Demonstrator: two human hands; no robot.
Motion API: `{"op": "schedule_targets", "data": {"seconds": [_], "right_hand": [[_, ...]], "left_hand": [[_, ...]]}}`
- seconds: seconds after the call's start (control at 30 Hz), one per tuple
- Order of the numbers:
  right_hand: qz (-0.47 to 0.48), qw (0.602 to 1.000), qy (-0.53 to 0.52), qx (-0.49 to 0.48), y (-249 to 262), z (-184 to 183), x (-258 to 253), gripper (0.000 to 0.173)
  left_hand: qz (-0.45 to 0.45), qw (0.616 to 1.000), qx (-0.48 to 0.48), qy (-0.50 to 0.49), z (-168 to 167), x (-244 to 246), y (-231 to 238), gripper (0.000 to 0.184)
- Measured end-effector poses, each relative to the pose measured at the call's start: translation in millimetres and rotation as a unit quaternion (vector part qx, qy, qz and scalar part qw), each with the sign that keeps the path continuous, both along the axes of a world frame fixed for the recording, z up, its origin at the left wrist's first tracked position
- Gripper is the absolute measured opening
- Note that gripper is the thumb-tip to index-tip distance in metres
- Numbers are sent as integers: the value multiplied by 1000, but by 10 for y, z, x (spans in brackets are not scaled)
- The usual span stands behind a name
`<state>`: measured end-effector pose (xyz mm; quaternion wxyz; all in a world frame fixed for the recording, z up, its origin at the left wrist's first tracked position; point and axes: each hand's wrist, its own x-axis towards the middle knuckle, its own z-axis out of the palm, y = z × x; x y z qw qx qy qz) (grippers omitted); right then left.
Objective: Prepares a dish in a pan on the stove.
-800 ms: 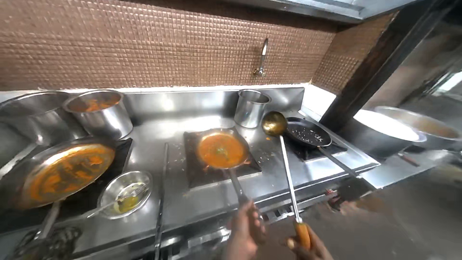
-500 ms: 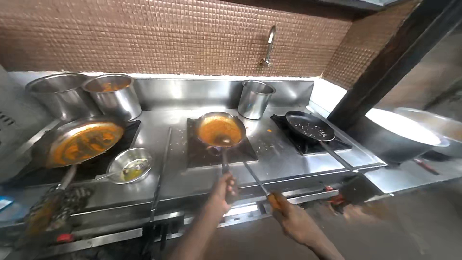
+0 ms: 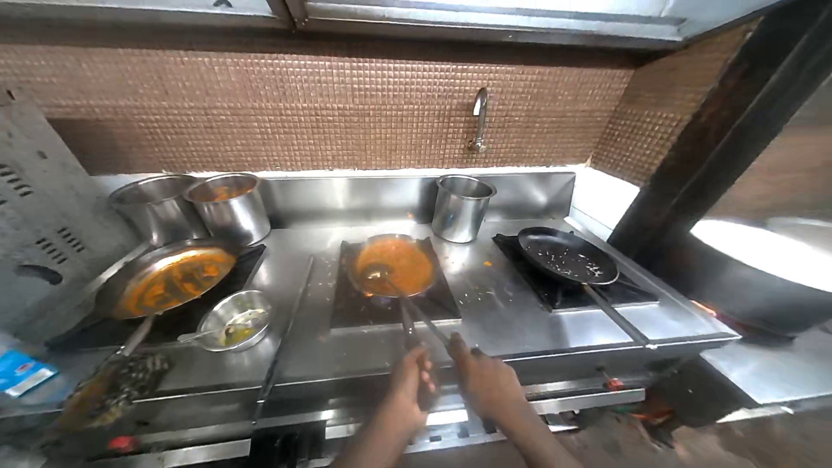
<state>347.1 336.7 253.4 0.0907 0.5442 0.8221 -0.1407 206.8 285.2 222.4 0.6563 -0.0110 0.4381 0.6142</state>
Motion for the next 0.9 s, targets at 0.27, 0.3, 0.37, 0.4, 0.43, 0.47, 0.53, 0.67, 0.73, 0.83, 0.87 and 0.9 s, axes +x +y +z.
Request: {"op": "schedule_targets", "data": {"seconds": [0.27,0.3,0.37,0.4,0.43,0.47,0.53,0.67,0.73,0.83,0.87,0.9], "right_hand": [[-32,999,-4,15,-343,-208,153,69],[-18,1000,-4,16,-349,-154,146,67],[-2,1000,-5,15,-166,-60,28,63],[-5,1000,-5,12,-19,-57,-47,63],[-10,1000,-5,14,125,-81,-105,63],[-20,1000,-7,16,223,-126,-129,63],[-50,999,-11,7,209,-166,-85,65],[-46,999,0,0,-284,-131,189,67],[-19,1000,2,6,-261,-59,157,65],[-22,1000,1,8,121,-74,-54,62],[-29,1000,0,10,221,-113,-88,61],[-40,999,-6,7,250,-141,-91,61]], "left_hand": [[11,1000,19,1,-212,-147,198,23],[9,1000,21,-10,-187,-187,211,23],[5,1000,12,-15,-48,-130,92,25],[2,1000,3,-8,11,-62,-4,26],[1,1000,-6,3,56,6,-83,27],[2,1000,-12,14,63,55,-131,28],[3,1000,-12,28,-3,23,-83,28],[6,1000,17,-16,-214,-207,182,24],[3,1000,13,-26,-97,-153,120,25],[3,1000,-15,-6,44,60,-110,30],[2,1000,-20,4,64,96,-126,30],[1,1000,-23,14,61,93,-105,30]]}}
